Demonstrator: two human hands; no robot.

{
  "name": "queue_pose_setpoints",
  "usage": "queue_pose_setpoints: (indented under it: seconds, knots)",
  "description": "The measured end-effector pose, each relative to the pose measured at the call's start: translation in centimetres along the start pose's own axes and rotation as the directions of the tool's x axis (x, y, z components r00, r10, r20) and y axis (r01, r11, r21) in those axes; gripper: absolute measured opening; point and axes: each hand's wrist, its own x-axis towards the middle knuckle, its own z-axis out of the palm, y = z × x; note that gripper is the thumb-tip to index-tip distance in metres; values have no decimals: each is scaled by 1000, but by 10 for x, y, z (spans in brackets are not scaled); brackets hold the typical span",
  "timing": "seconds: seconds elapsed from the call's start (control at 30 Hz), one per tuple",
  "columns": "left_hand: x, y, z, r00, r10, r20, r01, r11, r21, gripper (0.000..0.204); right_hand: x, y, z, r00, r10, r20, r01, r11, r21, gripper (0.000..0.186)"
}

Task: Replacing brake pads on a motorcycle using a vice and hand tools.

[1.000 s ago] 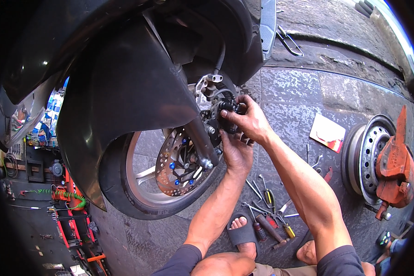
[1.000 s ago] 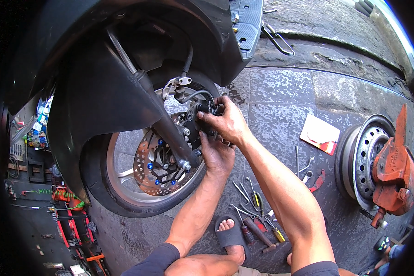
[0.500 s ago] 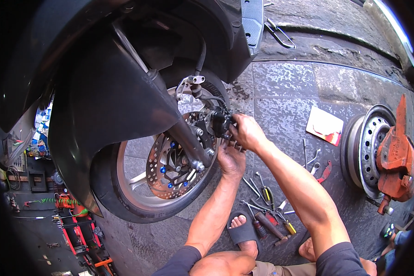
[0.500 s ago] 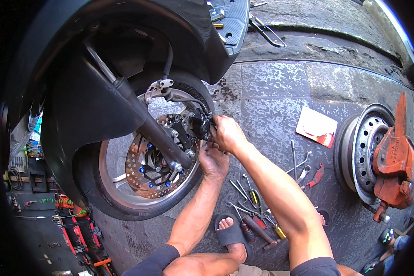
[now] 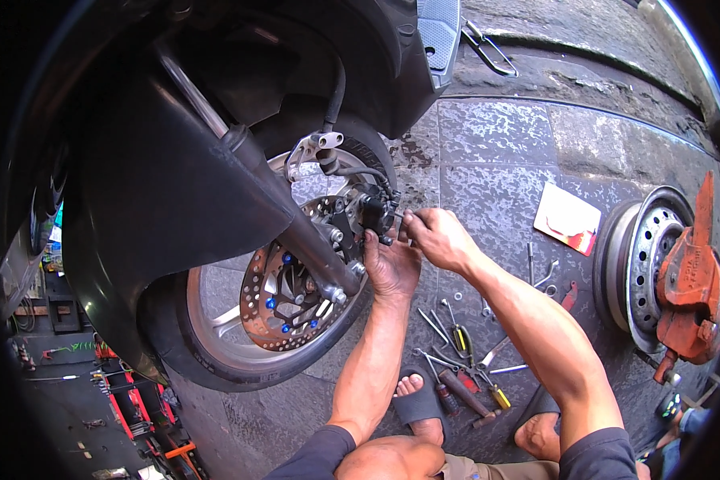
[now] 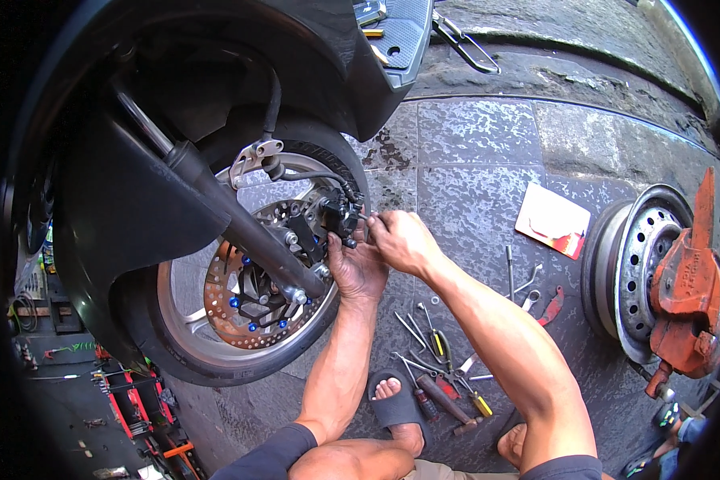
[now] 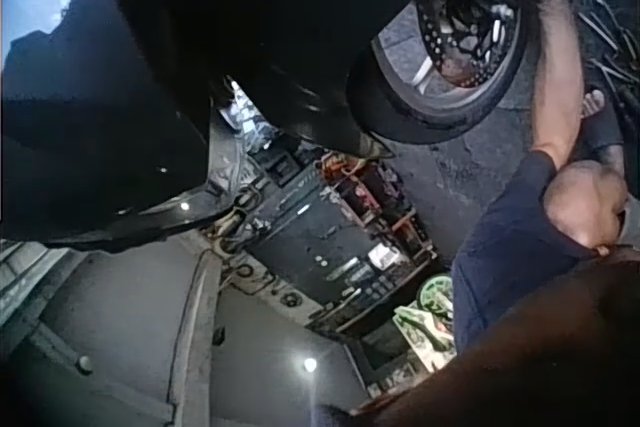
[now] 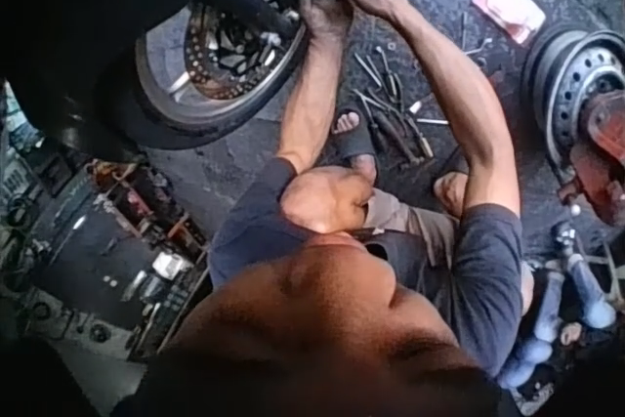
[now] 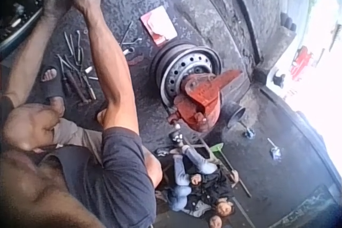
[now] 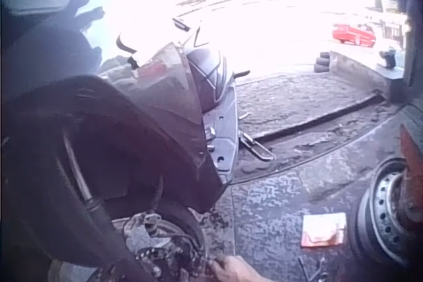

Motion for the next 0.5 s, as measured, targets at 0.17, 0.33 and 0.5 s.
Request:
queue_pose_setpoints:
  seconds: [0.17,0.33,0.5]
  knots:
    - [1,-2,8,999,-21,28,24,995,-98,56,-29,39,-31,982,190,9,-189,977,-95,42]
    - [2,1,-5,999,-32,3,32,996,-80,59,-68,77,-13,930,276,242,-20,697,-717,41]
    - [-4,2,-3,995,-1,-96,1,1000,-6,58,-17,57,8,988,130,80,-153,830,537,45]
